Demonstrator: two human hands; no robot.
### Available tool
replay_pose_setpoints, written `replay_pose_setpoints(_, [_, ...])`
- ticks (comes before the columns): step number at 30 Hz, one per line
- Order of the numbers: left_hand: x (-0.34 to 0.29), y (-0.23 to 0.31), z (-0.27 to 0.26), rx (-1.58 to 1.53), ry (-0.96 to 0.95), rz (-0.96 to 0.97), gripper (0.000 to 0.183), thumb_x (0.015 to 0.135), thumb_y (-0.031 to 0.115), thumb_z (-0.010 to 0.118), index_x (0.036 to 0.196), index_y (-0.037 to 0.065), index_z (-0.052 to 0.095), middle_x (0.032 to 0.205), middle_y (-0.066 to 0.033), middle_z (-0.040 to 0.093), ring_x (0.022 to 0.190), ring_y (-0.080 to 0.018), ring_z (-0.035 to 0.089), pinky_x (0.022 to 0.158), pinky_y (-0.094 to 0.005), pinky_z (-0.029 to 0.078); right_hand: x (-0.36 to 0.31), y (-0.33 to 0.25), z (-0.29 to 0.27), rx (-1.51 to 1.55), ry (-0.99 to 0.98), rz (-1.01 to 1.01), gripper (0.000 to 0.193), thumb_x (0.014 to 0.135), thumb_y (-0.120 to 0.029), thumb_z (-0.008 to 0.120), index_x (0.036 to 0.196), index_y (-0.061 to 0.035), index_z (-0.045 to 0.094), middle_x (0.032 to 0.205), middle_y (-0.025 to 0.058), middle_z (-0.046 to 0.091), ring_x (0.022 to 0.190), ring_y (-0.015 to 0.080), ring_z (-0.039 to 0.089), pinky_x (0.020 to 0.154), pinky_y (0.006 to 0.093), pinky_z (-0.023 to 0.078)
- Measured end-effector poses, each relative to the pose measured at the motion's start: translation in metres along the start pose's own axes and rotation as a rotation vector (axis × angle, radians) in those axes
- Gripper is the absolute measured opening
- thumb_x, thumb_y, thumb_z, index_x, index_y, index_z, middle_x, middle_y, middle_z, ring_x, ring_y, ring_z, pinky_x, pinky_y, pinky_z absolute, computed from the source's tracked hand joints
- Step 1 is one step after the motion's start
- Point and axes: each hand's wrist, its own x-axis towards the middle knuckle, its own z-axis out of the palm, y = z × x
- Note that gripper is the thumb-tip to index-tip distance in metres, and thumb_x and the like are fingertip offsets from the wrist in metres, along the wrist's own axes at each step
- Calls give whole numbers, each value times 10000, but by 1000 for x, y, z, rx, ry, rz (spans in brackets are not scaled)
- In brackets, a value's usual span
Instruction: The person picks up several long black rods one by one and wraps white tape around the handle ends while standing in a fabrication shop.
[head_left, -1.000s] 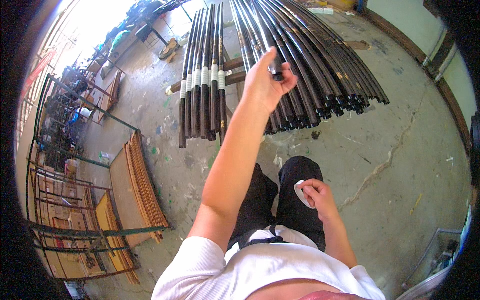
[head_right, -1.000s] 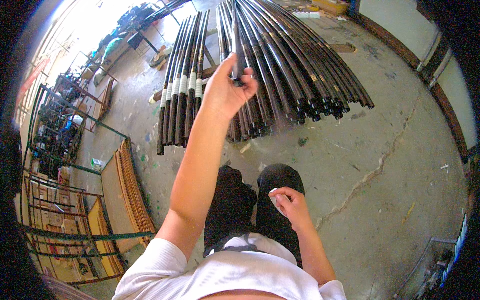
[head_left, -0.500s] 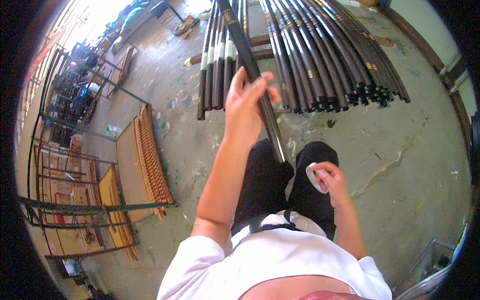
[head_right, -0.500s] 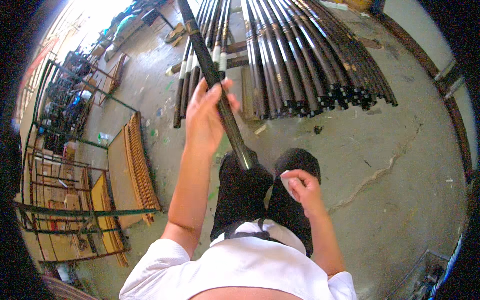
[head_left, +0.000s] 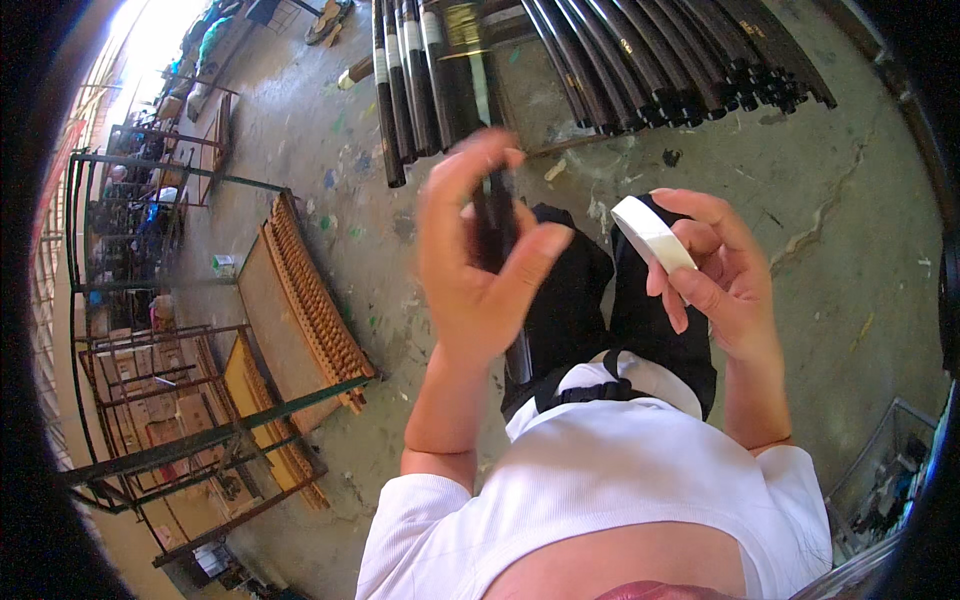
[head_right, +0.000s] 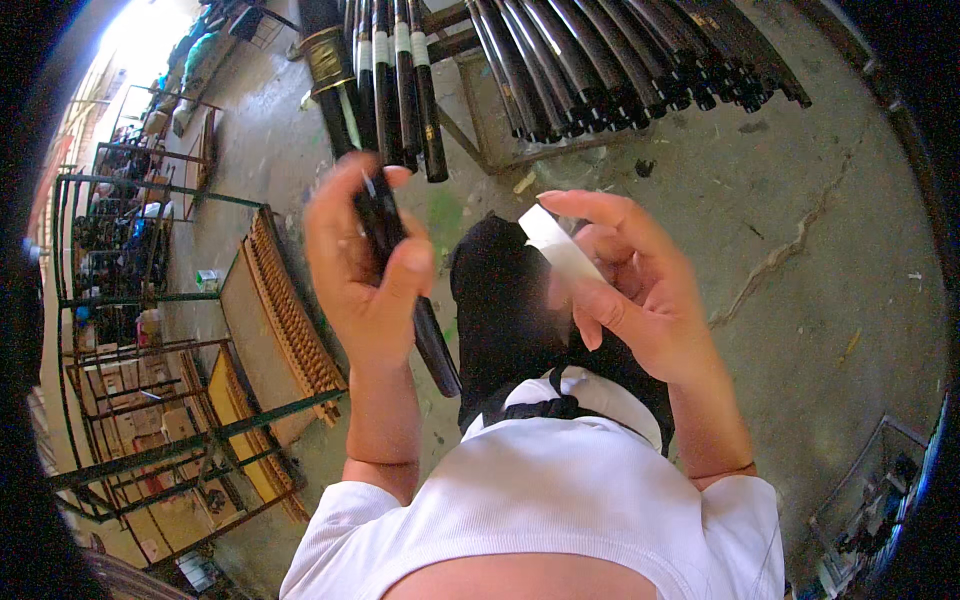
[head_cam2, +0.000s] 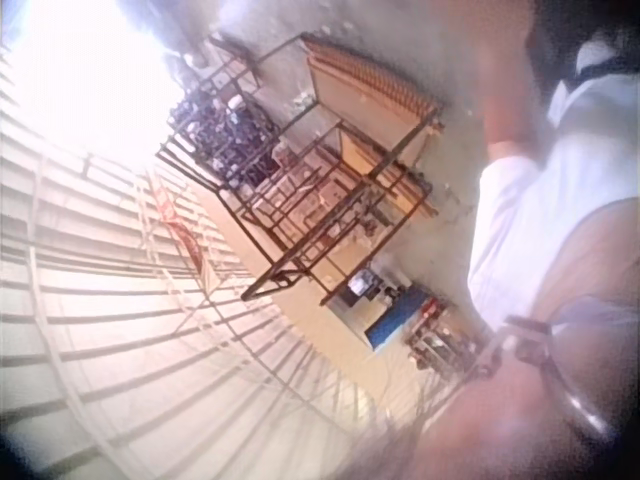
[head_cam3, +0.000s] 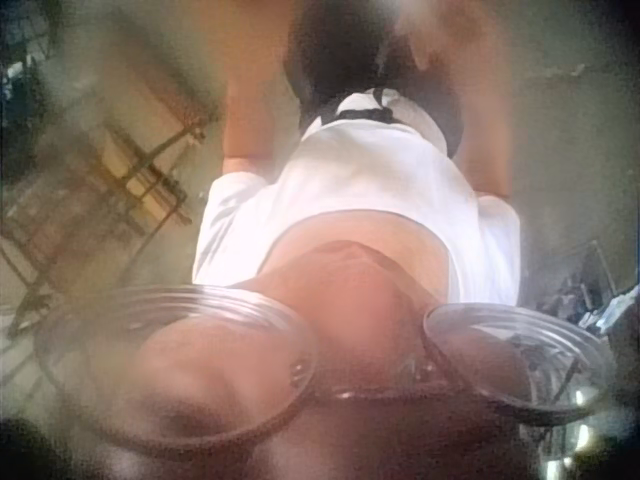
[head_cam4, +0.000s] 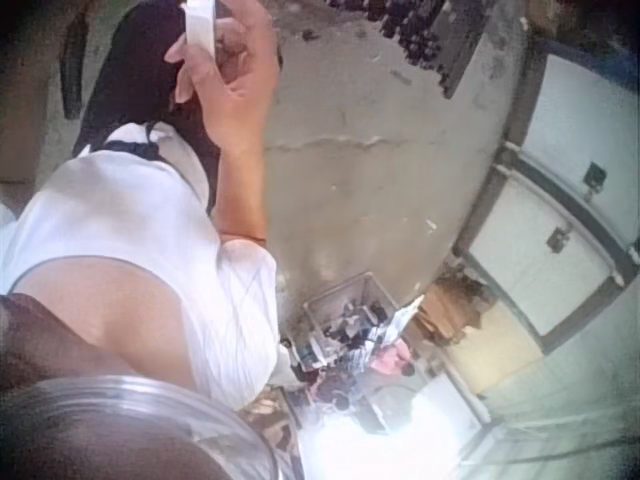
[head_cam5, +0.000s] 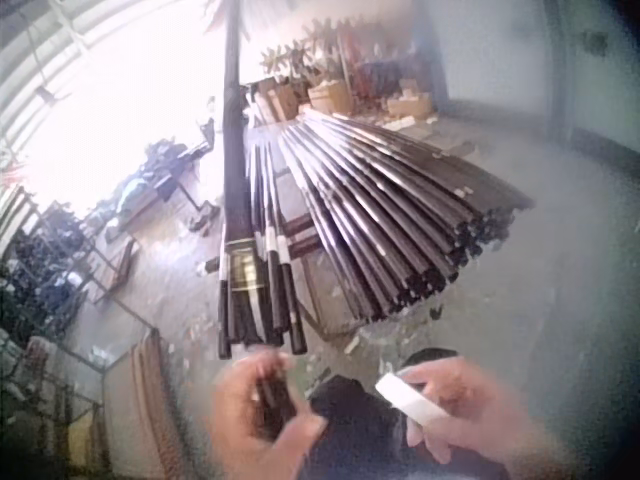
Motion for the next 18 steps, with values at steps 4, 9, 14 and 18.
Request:
replay_pose_setpoints(4, [-5, 9, 6, 144, -175, 33, 418, 658, 155, 824, 996, 26, 615, 1068, -90, 489, 599, -59, 476, 555, -182, 390, -6, -2, 10, -83, -19, -85, 520, 826, -126, 598, 1302, -20, 418, 796, 33, 598, 580, 44, 489, 501, 164, 370])
replay_pose_setpoints(9, [-11, 20, 15, 233, -217, -48, 409, 608, 185, 855, 909, 15, 637, 1047, -107, 521, 750, -133, 538, 636, -214, 415, -10, -5, 18, -234, -42, -173, 481, 830, -110, 586, 1280, -19, 443, 793, 34, 600, 657, 64, 538, 569, 189, 403])
replay_pose_setpoints(14, [-8, 13, 13, 325, -316, 253, 255, 716, 86, 758, 933, 49, 629, 1005, -88, 515, 685, -119, 501, 653, -261, 438, -8, -11, 19, -479, -6, -188, 246, 851, -79, 569, 1087, -11, 562, 789, 41, 598, 693, 78, 535, 616, 220, 428])
replay_pose_setpoints(18, [-23, 15, 18, 103, -205, 148, 440, 796, 94, 683, 1191, 7, 510, 1030, -94, 532, 793, -178, 514, 710, -284, 433, -8, -11, 12, -547, 6, -40, 91, 860, -80, 586, 901, 1, 598, 782, 40, 588, 702, 72, 514, 615, 222, 424])
